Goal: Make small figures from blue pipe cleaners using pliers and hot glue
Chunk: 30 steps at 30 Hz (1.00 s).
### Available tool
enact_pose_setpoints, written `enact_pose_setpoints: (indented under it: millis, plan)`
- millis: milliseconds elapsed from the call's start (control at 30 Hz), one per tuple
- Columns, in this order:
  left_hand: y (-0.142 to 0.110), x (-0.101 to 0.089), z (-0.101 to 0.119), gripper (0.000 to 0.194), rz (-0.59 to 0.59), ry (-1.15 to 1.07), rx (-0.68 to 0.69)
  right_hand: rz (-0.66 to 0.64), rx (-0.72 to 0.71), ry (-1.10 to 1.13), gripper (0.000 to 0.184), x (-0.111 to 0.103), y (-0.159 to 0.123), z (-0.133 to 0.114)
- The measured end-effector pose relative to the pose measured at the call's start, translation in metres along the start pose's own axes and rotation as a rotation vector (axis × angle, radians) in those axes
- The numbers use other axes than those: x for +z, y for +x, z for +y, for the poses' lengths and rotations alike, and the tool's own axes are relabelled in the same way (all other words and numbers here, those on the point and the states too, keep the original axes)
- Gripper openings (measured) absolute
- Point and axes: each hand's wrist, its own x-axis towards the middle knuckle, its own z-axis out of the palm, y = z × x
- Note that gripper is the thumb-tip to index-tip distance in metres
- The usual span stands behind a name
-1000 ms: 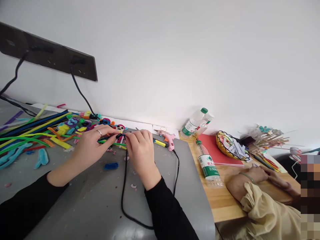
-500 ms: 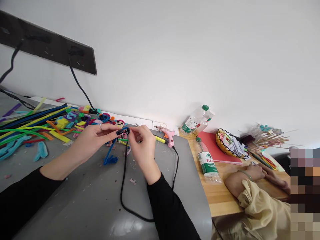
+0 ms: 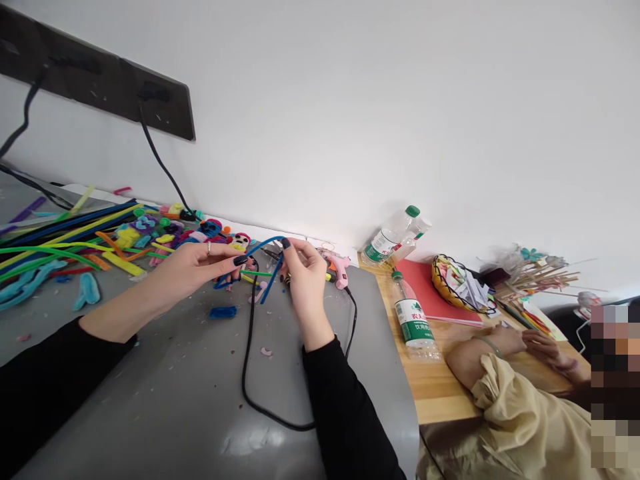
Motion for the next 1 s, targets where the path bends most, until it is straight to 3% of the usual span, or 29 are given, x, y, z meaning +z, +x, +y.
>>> enact_pose_setpoints:
  millis: [200,367,600,900,1000]
  plan:
    - [0.0,-0.002,0.001,0.041,-0.058,0.066,-0.024,0.068,0.066,0.081,0.034,-0.012,0.014,0.002]
    - [-0.001,-0.004,-0.003,0.036,-0.039,0.087,-0.074,0.1,0.075,0.099,0.037,-0.017,0.018,0.002]
    - [-0.002,-0.004,0.007,0.049,-0.097,0.079,-0.038,0.157,0.036,0.079,0.038,-0.02,0.018,0.001]
    - [-0.005,0.002,0.016,0.054,-0.061,0.251,0.01,-0.122,0.081,0.068,0.037,-0.006,0.007,0.004]
    - [-0.007,0.005,0.016,0.047,-0.033,0.252,-0.028,-0.193,0.056,0.054,0.031,-0.004,0.004,0.002]
